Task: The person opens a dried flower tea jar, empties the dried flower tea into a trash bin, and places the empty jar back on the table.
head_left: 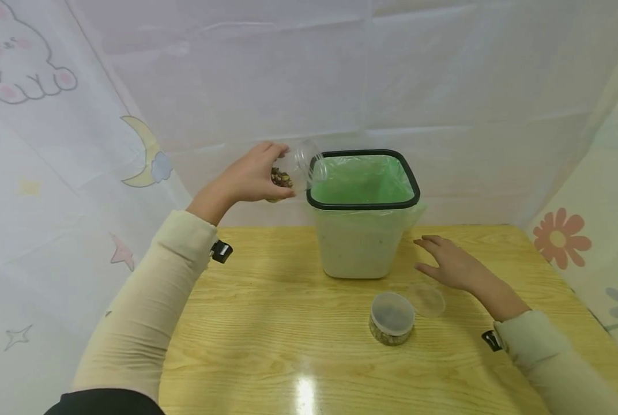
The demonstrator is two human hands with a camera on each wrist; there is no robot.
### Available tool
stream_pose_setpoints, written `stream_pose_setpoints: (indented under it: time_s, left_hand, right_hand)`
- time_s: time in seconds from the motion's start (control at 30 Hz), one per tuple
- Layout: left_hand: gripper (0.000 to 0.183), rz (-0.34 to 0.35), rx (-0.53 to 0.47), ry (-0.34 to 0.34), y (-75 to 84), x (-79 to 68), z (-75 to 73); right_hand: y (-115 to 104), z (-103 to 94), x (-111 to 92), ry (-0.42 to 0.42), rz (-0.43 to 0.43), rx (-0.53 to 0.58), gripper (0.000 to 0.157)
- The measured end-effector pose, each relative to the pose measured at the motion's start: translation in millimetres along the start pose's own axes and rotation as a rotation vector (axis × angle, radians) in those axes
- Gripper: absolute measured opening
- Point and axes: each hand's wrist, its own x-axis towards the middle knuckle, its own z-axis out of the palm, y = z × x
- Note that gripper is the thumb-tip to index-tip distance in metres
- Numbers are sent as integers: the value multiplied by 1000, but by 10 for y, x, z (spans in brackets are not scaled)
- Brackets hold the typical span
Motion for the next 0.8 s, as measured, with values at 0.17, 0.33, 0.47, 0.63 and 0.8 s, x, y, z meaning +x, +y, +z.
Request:
stream_pose_setpoints:
  time_s: [0.17, 0.33, 0.47, 0.63, 0.8]
  left_hand:
    - [96, -2, 24, -25, 20, 13, -15]
    - [95, 6, 38, -32, 42, 35, -31]
    - [94, 4, 46, -42, 43, 54, -31]
    - [95, 6, 62, -57, 64, 60, -39]
    - [96, 1, 82, -72, 88, 62, -63]
  right_hand:
    - [-51, -202, 70, 34, -9, -10, 62]
    - [-91, -345, 94, 42, 4, -28, 65]
    - [-130, -453, 89, 64, 12, -19, 68]
    - [-169, -597, 92, 113, 23, 12, 70]
    - [-194, -705, 105, 147, 25, 28, 70]
